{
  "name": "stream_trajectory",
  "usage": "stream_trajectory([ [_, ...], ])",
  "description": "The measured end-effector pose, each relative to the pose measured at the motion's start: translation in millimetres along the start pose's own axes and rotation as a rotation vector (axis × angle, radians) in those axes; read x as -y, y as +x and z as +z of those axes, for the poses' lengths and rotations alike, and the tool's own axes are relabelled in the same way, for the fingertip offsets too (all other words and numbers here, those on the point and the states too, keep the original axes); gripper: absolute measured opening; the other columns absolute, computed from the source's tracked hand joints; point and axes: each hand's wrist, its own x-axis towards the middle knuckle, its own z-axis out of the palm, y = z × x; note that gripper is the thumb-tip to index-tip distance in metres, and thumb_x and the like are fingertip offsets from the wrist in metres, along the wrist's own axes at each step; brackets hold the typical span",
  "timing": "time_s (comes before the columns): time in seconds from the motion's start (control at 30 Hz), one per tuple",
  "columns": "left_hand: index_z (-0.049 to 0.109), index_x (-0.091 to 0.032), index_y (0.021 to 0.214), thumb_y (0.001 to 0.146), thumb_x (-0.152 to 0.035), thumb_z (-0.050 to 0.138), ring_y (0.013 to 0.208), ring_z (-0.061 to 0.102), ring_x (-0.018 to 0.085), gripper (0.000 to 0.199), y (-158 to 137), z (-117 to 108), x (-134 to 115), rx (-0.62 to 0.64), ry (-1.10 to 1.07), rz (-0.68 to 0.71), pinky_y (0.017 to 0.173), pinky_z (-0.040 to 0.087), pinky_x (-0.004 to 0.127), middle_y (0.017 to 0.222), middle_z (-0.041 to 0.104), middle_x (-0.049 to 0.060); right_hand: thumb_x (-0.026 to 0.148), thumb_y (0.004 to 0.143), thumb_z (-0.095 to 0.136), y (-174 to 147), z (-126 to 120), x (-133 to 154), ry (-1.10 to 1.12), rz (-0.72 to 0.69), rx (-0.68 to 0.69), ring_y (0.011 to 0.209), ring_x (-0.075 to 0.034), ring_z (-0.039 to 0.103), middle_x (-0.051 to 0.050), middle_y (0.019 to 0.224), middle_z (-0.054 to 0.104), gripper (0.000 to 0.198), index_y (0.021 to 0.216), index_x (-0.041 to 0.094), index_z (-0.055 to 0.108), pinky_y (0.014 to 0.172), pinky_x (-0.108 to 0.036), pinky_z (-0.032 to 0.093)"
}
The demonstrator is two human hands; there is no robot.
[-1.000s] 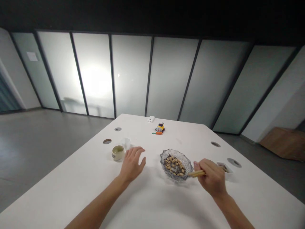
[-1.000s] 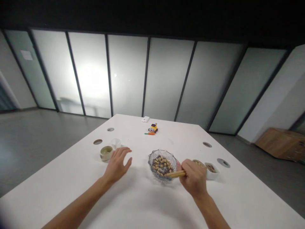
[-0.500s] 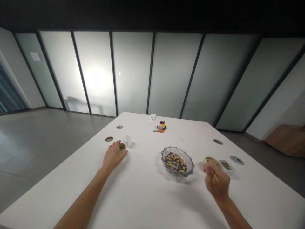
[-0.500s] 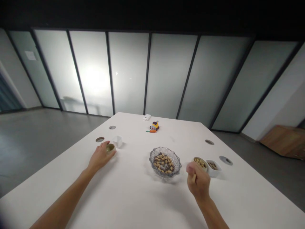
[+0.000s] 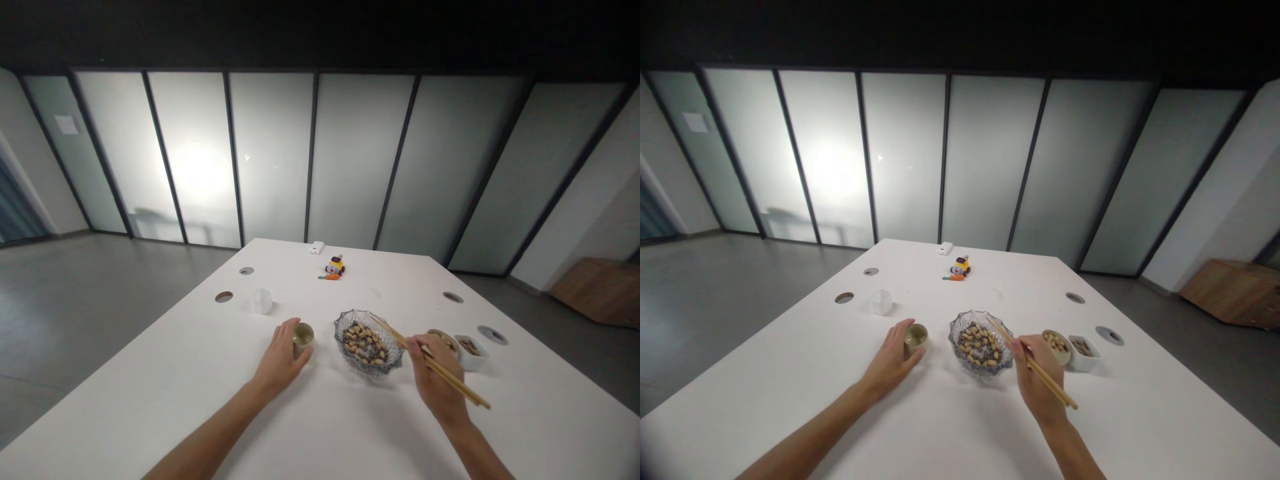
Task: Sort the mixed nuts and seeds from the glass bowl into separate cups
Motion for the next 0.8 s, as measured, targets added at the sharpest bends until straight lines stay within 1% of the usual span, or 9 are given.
stream_trajectory([
  [0.1, 0.048, -0.02, 0.146, 0.093, -0.032, 0.067, 0.136, 0.056, 0.033, 0.058, -3, 9, -10, 0.016, -0.034, -0.013, 0.119, 0.044, 0.055, 0.144, 0.061, 0.015, 0.059, 0.107, 0.051, -5, 8, 6, 0.02, 0.032, 0.12, 0.071, -0.023, 0.069, -0.005, 0.078, 0.073, 0.044, 0.085, 0.025, 0.068, 0.067, -0.036, 0.052],
  [0.17, 0.049, -0.02, 0.145, 0.092, -0.032, 0.069, 0.136, 0.056, 0.033, 0.057, -4, 14, -16, 0.032, -0.042, -0.021, 0.119, 0.044, 0.054, 0.142, 0.06, 0.015, 0.062, 0.106, 0.052, -7, 10, 8, 0.04, 0.08, 0.155, 0.071, -0.023, 0.07, -0.005, 0.077, 0.073, 0.046, 0.085, 0.025, 0.069, 0.067, -0.035, 0.054],
  [0.27, 0.05, -0.02, 0.146, 0.091, -0.031, 0.072, 0.135, 0.056, 0.033, 0.06, -2, 20, -23, 0.073, -0.033, -0.003, 0.118, 0.045, 0.052, 0.141, 0.061, 0.015, 0.065, 0.105, 0.052, -4, 11, 9, 0.058, 0.165, 0.169, 0.071, -0.023, 0.071, -0.005, 0.076, 0.074, 0.049, 0.085, 0.024, 0.069, 0.067, -0.035, 0.055],
  [0.4, 0.049, -0.019, 0.148, 0.09, -0.031, 0.072, 0.136, 0.055, 0.033, 0.063, 4, 24, -29, 0.128, -0.025, 0.046, 0.12, 0.043, 0.051, 0.143, 0.06, 0.015, 0.069, 0.102, 0.054, 12, 14, 8, 0.073, 0.247, 0.166, 0.073, -0.024, 0.074, -0.006, 0.078, 0.078, 0.053, 0.086, 0.022, 0.071, 0.069, -0.036, 0.057],
  [0.47, 0.048, -0.016, 0.148, 0.091, -0.031, 0.072, 0.137, 0.054, 0.033, 0.064, 7, 24, -30, 0.157, -0.035, 0.052, 0.121, 0.042, 0.052, 0.145, 0.06, 0.017, 0.07, 0.101, 0.054, 17, 17, 7, 0.134, 0.319, 0.186, 0.071, -0.025, 0.076, -0.006, 0.075, 0.079, 0.053, 0.087, 0.022, 0.072, 0.067, -0.035, 0.058],
  [0.53, 0.047, -0.014, 0.149, 0.09, -0.031, 0.072, 0.138, 0.054, 0.033, 0.066, 9, 23, -29, 0.188, -0.064, 0.043, 0.122, 0.042, 0.052, 0.147, 0.059, 0.018, 0.072, 0.101, 0.054, 15, 19, 5, 0.193, 0.374, 0.183, 0.07, -0.026, 0.078, -0.006, 0.074, 0.079, 0.054, 0.088, 0.023, 0.073, 0.064, -0.035, 0.059],
  [0.6, 0.045, -0.013, 0.151, 0.09, -0.032, 0.073, 0.141, 0.053, 0.033, 0.07, 9, 21, -26, 0.209, -0.104, 0.027, 0.124, 0.041, 0.052, 0.15, 0.057, 0.02, 0.072, 0.1, 0.055, 8, 20, 4, 0.206, 0.345, 0.167, 0.073, -0.027, 0.079, -0.007, 0.08, 0.082, 0.055, 0.09, 0.023, 0.076, 0.067, -0.036, 0.06],
  [0.7, 0.044, -0.016, 0.154, 0.089, -0.035, 0.077, 0.144, 0.052, 0.035, 0.076, 8, 21, -20, 0.211, -0.139, 0.023, 0.126, 0.039, 0.053, 0.154, 0.055, 0.019, 0.068, 0.101, 0.059, -4, 18, 5, 0.198, 0.217, 0.159, 0.082, -0.027, 0.079, -0.009, 0.091, 0.083, 0.05, 0.092, 0.023, 0.08, 0.075, -0.038, 0.062],
  [0.8, 0.046, -0.02, 0.154, 0.086, -0.036, 0.081, 0.144, 0.051, 0.037, 0.078, 7, 23, -17, 0.204, -0.123, 0.062, 0.124, 0.04, 0.057, 0.153, 0.056, 0.017, 0.061, 0.103, 0.061, -8, 16, 8, 0.214, 0.157, 0.164, 0.084, -0.025, 0.078, -0.008, 0.092, 0.082, 0.043, 0.093, 0.024, 0.081, 0.077, -0.037, 0.062],
])
